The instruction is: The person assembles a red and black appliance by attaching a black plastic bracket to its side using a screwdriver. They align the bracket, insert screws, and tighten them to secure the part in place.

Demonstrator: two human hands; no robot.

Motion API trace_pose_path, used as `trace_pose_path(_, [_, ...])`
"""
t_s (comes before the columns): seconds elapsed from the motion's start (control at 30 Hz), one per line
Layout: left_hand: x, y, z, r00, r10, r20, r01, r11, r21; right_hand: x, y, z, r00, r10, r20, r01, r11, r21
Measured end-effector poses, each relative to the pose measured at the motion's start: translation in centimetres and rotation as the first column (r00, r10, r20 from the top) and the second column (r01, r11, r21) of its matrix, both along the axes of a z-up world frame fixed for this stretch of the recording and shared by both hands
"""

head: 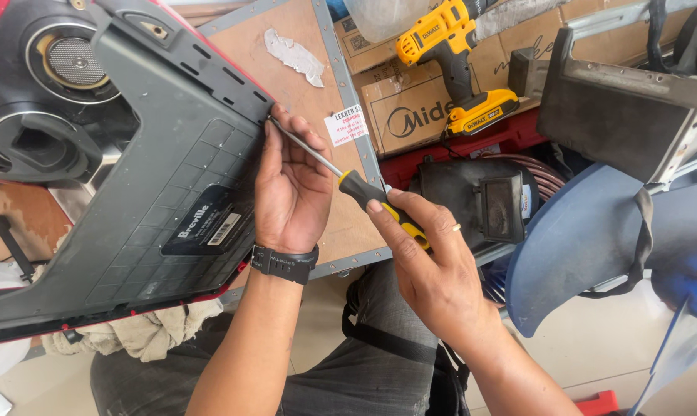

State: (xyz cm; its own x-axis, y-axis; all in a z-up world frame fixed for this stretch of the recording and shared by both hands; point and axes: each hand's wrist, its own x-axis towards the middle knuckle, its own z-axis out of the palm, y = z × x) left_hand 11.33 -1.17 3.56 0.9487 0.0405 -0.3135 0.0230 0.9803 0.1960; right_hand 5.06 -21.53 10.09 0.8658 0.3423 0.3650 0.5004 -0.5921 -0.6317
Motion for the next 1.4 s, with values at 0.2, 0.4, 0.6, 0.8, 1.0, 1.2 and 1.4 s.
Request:
trace_pose_path(0.2, [-0.2,0.0,0.3,1.000,0.012,-0.027,-0.012,1.000,0.004,-0.2,0.5,0.7,0.993,-0.065,-0.097,0.076,0.991,0.111])
trace_pose_path(0.4, [-0.2,0.0,0.5,0.998,0.008,-0.061,-0.006,0.999,0.040,-0.5,1.2,1.4,0.978,-0.118,-0.172,0.141,0.982,0.125])
trace_pose_path(0.6, [-0.5,0.3,0.6,0.996,-0.085,0.004,0.085,0.996,0.000,-1.2,1.1,1.4,0.992,-0.028,-0.125,0.043,0.993,0.112])
trace_pose_path(0.8, [-0.6,0.3,0.5,0.997,-0.079,0.000,0.079,0.996,-0.037,-1.2,1.5,0.0,0.994,-0.047,-0.096,0.063,0.983,0.171])
trace_pose_path(1.0, [-1.1,0.3,0.1,0.998,-0.064,-0.003,0.064,0.996,0.060,-0.7,1.2,-0.8,0.996,-0.037,-0.087,0.053,0.979,0.195])
trace_pose_path(1.2, [-2.4,-1.3,1.5,0.981,-0.194,0.015,0.187,0.960,0.208,0.5,1.0,0.4,0.984,-0.100,-0.147,0.127,0.974,0.186])
trace_pose_path(1.4, [-5.1,-2.3,1.9,0.907,-0.412,0.083,0.375,0.883,0.284,0.7,1.1,1.7,0.910,-0.077,-0.408,0.165,0.969,0.185])
